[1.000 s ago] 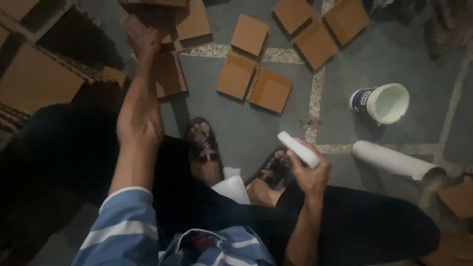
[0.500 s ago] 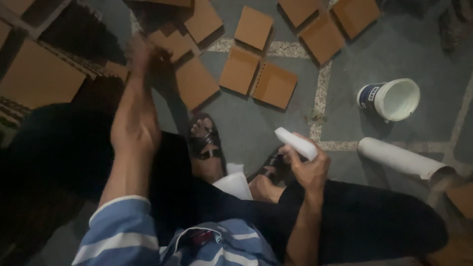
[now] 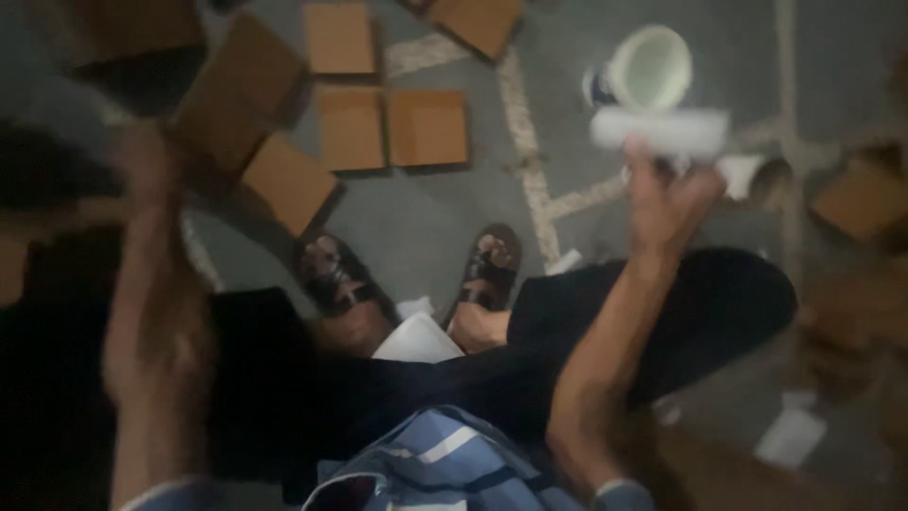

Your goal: The person sits on the floor and repeatedly applies a white adhesive from a small container onto the edges of small cardboard pieces using a white roller. They handle multiple pieces one at a time, rolling the adhesive along the edges and occasionally dipping the roller into the container.

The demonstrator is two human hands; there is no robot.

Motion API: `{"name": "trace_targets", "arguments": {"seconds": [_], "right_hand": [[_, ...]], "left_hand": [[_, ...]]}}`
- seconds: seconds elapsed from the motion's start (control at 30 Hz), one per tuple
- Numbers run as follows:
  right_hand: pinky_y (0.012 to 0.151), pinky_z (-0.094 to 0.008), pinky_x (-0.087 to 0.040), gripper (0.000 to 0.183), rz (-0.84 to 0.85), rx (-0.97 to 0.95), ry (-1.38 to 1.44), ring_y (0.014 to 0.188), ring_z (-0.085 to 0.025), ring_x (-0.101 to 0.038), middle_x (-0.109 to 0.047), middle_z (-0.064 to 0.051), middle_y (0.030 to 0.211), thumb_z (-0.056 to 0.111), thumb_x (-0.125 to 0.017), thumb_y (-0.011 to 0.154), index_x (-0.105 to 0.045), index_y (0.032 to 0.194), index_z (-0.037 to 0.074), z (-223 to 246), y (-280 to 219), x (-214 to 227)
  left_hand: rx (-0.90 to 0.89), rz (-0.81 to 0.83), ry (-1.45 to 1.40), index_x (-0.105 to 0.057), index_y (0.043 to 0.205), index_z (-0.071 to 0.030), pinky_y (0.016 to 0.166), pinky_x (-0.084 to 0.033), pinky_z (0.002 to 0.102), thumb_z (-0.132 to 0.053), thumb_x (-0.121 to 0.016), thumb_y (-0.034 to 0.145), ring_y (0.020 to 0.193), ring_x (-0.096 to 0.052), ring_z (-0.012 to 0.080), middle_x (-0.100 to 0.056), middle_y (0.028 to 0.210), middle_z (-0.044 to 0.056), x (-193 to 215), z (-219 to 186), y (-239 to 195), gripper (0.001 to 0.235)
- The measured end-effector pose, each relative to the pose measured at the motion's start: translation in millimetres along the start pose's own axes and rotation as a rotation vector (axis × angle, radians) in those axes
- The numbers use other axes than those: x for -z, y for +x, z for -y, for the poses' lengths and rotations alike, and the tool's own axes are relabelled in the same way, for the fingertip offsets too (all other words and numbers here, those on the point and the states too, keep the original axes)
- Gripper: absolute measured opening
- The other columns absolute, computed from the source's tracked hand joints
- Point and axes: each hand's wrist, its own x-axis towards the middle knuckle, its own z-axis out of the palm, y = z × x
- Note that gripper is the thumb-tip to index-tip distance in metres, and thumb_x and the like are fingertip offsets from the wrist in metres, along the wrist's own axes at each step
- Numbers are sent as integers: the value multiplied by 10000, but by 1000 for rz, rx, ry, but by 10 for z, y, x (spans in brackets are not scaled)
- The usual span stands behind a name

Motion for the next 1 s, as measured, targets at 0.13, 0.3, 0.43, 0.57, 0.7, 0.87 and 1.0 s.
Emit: {"name": "trace_targets", "arguments": {"seconds": [0.13, 0.3, 0.43, 0.57, 0.7, 0.87, 1.0], "right_hand": [[845, -388, -629, 344, -205, 299, -139, 981, -272, -743, -766, -188, 1109, 7, -873, 900, -672, 1155, -107, -727, 1124, 420], [627, -368, -645, 259, -314, -267, -322, 721, -221, -805, -773, -128, 808, 90, -774, 678, -715, 888, -48, -1498, 1779, 279], [612, -425, -663, 274, -276, -325, -281, 688, -263, -805, -765, -155, 800, 119, -739, 615, -698, 839, -33, -1928, 1900, 69], [737, -416, -616, 193, -215, 16, -658, 784, -326, -767, -789, -187, 836, 155, -821, 655, -816, 802, 30, -2160, 1964, -31], [669, -384, -607, 254, -145, 13, -626, 707, -270, -777, -786, -149, 780, 180, -881, 565, -816, 769, 44, -2165, 1995, -45], [535, -312, -554, 219, -77, -350, -426, 594, -156, -699, -741, -100, 718, 163, -895, 677, -785, 795, 15, -2055, 1934, 88], [438, -258, -494, 204, -252, -450, -130, 530, -108, -674, -737, -64, 684, 142, -862, 733, -774, 829, -15, -1930, 1918, 274]], "left_hand": [[-155, -15, 47, -684, 1059, 11, 748, -541, 511, -185, -616, 1104, 883, -657, 401, -664, 993, 228, 361, -94, 36, 213], [-200, -10, -124, -673, 1094, 14, 749, -532, 508, -126, -634, 1020, 884, -653, 410, -662, 996, 228, 510, -421, 68, 163], [-133, -24, -56, -621, 1156, 10, 805, -548, 485, -137, -609, 1092, 941, -654, 384, -651, 1061, 228, 620, -175, -125, 160], [-59, -63, -107, -545, 1249, -4, 860, -555, 474, -149, -627, 1108, 1016, -638, 370, -620, 1146, 227, 880, -25, -661, 218], [-63, -180, -290, -469, 1342, -17, 915, -562, 463, -161, -644, 1124, 1090, -621, 357, -590, 1231, 226, 1429, -366, -1070, 314], [-215, -262, -542, -375, 1458, -34, 984, -571, 449, -176, -666, 1144, 1184, -601, 339, -551, 1337, 225, 2161, -1152, -1351, 451], [-332, -270, -656, -299, 1551, -48, 1039, -577, 437, -188, -684, 1160, 1258, -585, 325, -521, 1422, 224, 2459, -1691, -1436, 566]]}}
